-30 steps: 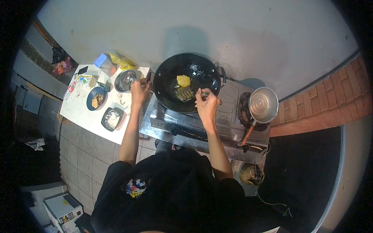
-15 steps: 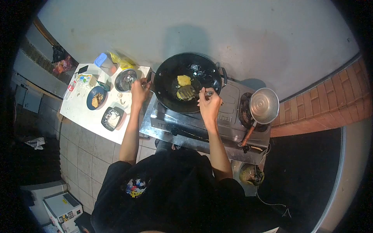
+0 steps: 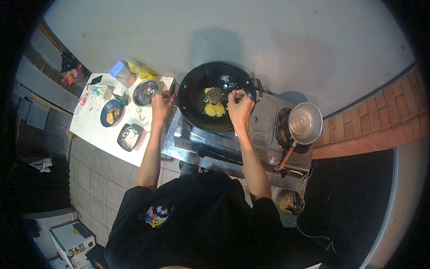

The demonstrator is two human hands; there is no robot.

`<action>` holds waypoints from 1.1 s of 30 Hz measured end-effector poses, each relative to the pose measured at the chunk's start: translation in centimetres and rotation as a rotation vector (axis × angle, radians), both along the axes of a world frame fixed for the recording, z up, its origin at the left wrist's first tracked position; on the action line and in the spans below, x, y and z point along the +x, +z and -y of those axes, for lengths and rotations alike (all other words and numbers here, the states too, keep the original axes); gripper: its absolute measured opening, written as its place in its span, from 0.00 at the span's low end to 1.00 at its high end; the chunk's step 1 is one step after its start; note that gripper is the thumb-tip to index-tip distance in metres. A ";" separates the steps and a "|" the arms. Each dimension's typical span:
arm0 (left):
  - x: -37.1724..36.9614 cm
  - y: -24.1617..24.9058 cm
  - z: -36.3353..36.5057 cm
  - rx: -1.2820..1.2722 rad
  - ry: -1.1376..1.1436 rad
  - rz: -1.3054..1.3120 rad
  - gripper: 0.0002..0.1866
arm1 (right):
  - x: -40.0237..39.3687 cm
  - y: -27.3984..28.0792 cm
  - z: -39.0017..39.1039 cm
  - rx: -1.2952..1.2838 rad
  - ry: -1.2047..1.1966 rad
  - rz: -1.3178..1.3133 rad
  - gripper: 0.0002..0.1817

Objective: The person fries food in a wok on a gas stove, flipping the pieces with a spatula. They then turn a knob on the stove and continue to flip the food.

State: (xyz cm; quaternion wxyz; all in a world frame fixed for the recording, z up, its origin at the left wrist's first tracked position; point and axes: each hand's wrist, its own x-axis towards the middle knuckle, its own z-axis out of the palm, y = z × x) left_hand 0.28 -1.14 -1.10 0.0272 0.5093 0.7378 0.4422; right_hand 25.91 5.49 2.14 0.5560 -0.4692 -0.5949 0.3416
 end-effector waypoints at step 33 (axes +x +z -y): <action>0.6 0.7 -0.1 0.013 0.001 0.013 0.15 | 0.8 -1.9 -1.7 -0.040 0.012 0.051 0.12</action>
